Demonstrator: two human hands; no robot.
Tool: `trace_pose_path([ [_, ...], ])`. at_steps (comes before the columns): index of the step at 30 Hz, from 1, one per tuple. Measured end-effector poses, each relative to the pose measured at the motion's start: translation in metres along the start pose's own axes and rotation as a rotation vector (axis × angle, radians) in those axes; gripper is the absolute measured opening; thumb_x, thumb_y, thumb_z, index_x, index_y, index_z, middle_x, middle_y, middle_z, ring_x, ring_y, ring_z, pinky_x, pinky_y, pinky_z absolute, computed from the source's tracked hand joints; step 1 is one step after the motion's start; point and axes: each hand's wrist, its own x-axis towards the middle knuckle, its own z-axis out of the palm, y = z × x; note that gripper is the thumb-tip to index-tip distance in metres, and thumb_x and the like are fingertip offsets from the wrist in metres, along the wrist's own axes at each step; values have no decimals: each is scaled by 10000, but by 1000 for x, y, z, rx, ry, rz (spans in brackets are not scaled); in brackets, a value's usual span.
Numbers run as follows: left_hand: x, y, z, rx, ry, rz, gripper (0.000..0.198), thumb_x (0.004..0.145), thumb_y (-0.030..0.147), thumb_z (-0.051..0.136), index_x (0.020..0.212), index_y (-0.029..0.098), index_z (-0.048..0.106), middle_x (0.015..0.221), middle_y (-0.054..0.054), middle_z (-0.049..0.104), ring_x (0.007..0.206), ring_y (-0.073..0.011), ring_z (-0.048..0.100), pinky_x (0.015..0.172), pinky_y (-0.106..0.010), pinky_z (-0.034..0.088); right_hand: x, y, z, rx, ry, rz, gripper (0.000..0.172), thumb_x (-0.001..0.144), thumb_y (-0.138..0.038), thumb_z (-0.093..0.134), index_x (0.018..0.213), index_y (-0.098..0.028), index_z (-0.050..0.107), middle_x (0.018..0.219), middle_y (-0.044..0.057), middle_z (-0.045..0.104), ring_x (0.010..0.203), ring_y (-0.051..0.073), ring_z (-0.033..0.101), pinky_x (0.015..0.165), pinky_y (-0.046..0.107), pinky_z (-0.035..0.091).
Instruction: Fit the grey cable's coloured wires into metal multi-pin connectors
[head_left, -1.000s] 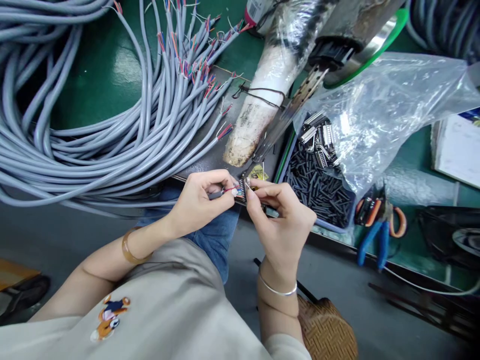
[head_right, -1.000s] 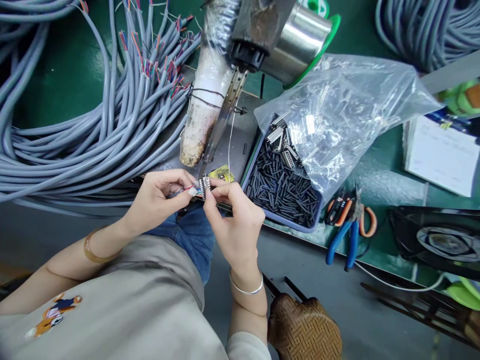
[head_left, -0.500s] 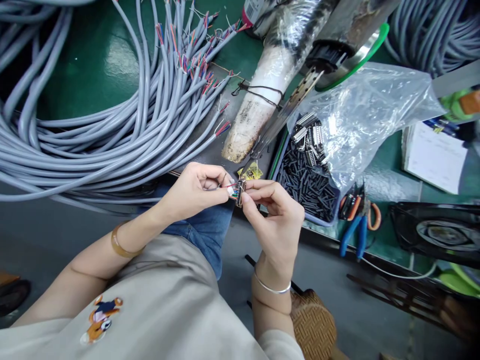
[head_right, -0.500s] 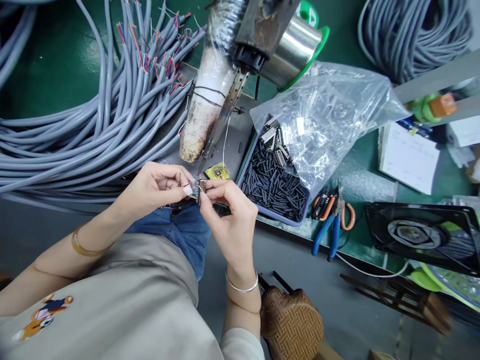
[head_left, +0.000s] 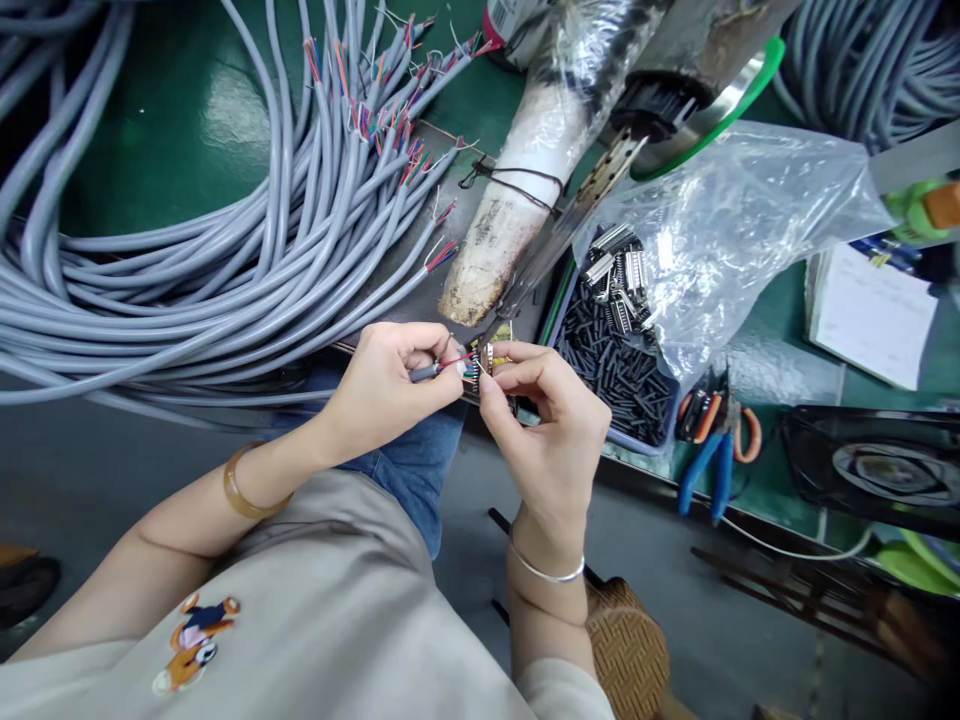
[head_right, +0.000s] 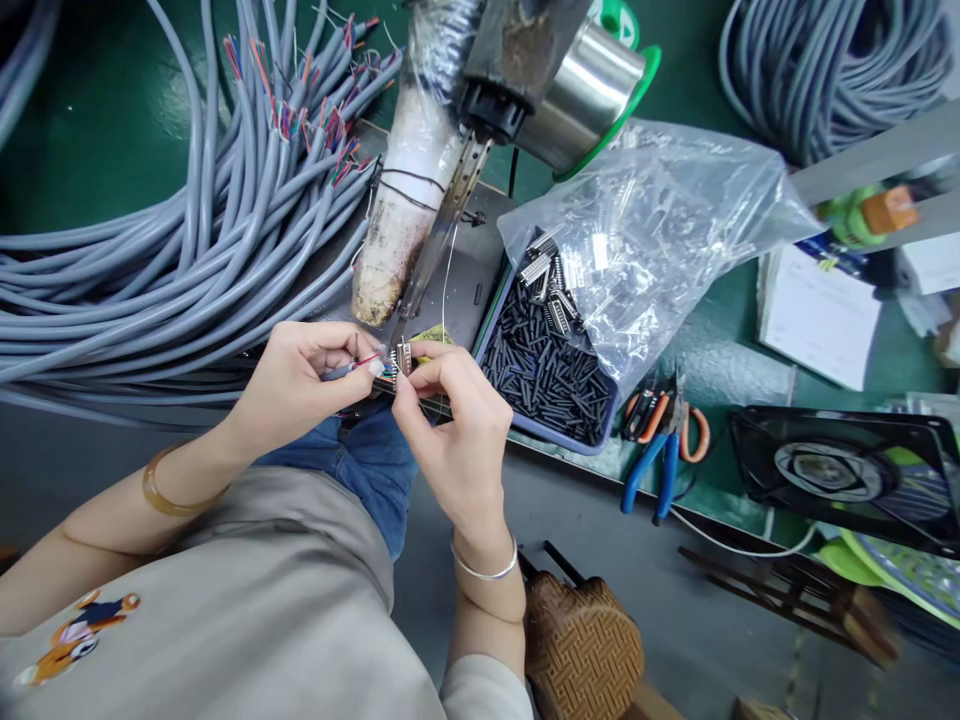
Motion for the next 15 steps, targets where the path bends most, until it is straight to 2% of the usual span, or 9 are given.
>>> trace_pose_path([
  [5, 1, 2, 3, 27, 67, 12, 152, 740, 163, 683, 623, 159, 587, 581, 6, 583, 519, -80, 484, 455, -198, 329, 8, -1, -1, -18, -5, -31, 158, 903, -136, 654, 791, -228, 591, 972, 14, 729, 912, 150, 704, 716, 273, 561],
  [10, 1, 6, 6, 30, 123, 23, 172, 730, 164, 691, 610, 158, 568, 578, 14, 565, 515, -69, 467, 460, -193, 330, 13, -4, -3, -40, -11, -48, 163, 894, -131, 654, 782, -227, 584, 962, 7, 722, 857, 138, 685, 691, 271, 551],
  [15, 0, 11, 7, 14, 110, -11, 163, 728, 169, 672, 610, 153, 561, 618, 3, 582, 531, -67, 467, 502, -207, 372, 16, -6, -4, -52, -25, -65, 166, 890, -130, 659, 780, -229, 583, 944, 1, 711, 814, 126, 661, 669, 261, 545],
])
